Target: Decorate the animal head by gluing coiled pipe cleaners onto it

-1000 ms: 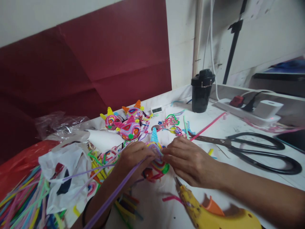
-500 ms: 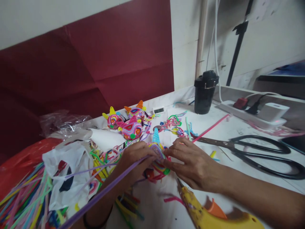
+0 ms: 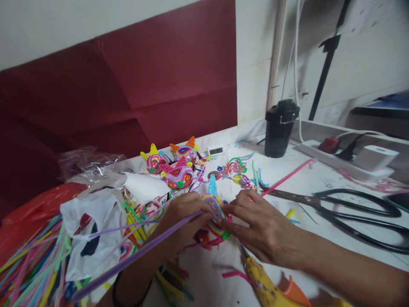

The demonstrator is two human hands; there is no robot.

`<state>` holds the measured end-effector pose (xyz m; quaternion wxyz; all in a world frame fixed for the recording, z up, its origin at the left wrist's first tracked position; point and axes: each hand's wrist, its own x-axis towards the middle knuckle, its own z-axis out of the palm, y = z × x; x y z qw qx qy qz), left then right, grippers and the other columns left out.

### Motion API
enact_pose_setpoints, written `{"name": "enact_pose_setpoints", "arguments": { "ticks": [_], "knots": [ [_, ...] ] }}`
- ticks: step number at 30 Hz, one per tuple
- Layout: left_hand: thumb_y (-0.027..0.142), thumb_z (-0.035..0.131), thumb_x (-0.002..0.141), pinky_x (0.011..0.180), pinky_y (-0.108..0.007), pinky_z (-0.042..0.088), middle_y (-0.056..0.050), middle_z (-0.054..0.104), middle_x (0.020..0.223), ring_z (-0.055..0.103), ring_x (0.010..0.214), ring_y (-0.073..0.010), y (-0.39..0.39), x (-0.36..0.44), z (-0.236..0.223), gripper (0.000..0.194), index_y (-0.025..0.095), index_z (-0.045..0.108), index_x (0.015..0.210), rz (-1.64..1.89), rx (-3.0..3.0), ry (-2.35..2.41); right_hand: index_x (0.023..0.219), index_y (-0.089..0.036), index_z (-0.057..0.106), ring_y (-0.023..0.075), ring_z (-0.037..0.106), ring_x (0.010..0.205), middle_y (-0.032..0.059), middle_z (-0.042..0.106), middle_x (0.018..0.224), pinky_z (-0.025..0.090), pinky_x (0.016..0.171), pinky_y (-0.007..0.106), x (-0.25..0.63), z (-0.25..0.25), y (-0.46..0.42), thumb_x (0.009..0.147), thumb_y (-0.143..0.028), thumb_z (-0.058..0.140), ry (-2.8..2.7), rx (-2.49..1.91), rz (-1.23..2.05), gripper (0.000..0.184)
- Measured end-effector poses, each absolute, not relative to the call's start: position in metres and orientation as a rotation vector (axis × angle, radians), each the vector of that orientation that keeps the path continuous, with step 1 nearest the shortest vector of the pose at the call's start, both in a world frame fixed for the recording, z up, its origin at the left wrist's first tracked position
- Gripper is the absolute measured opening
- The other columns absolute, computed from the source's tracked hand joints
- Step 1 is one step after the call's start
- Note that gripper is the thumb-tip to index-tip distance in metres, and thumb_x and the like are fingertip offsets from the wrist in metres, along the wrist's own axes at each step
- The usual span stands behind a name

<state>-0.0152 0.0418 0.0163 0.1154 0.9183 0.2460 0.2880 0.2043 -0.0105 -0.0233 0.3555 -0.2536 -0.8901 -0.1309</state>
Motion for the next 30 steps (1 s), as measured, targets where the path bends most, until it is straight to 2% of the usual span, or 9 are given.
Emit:
{"name": "enact_pose_setpoints", "arguments": {
  "ticks": [8,12,18,23,27,30],
  "knots": [
    [0.026,0.065,0.087,0.065,-0.023,0.045,0.0,0.064,0.07,0.059,0.068,-0.013,0.04,-0.013,0.022,0.016,0.02,0.069,0.073,0.83,2.654,0.873,0.113,-0.014,0.063,0.0255,0.059,0.087,0.0127,0.065,0.092,0.042,0.083,0.049,0.204,-0.028,-0.011,0.094,-0.014,0.041,-2.294,-0.68,-0.355,0.028],
    [0.024,0.071,0.082,0.064,-0.023,0.044,0.001,0.065,0.072,0.059,0.068,-0.013,0.041,-0.015,0.025,0.009,0.02,0.07,0.075,0.823,2.532,0.91,0.117,-0.013,0.061,0.0257,0.058,0.088,0.0137,0.065,0.096,0.041,0.084,0.051,0.204,-0.029,-0.012,0.094,-0.013,0.041,-2.308,-0.693,-0.328,0.03],
    [0.019,0.074,0.078,0.064,-0.022,0.046,0.002,0.068,0.074,0.061,0.069,-0.0131,0.047,-0.021,0.023,0.003,0.02,0.071,0.078,0.869,2.452,0.939,0.111,-0.01,0.063,0.026,0.058,0.087,0.0151,0.065,0.097,0.039,0.082,0.05,0.202,-0.027,-0.013,0.092,-0.01,0.042,-2.298,-0.689,-0.339,0.028],
    [0.021,0.073,0.078,0.069,-0.024,0.049,0.001,0.071,0.078,0.065,0.074,-0.0149,0.05,-0.021,0.02,0.002,0.02,0.073,0.078,0.897,2.396,1.002,0.108,-0.01,0.063,0.0256,0.059,0.085,0.0147,0.065,0.093,0.04,0.081,0.049,0.202,-0.026,-0.013,0.09,-0.008,0.044,-2.296,-0.685,-0.327,0.026],
    [0.029,0.073,0.078,0.068,-0.025,0.049,-0.001,0.072,0.077,0.065,0.072,-0.0156,0.05,-0.021,0.019,0.01,0.019,0.074,0.079,0.891,2.357,1.098,0.108,-0.01,0.063,0.0254,0.058,0.086,0.0148,0.065,0.096,0.039,0.082,0.049,0.203,-0.027,-0.014,0.092,-0.009,0.043,-2.295,-0.683,-0.327,0.026],
    [0.034,0.073,0.078,0.059,-0.023,0.044,0.001,0.065,0.065,0.058,0.063,-0.0133,0.049,-0.02,0.021,0.02,0.017,0.07,0.068,0.94,2.369,1.166,0.108,-0.01,0.063,0.0257,0.057,0.087,0.0154,0.065,0.097,0.038,0.083,0.05,0.203,-0.027,-0.014,0.092,-0.01,0.042,-2.298,-0.68,-0.325,0.027]
  ]
}}
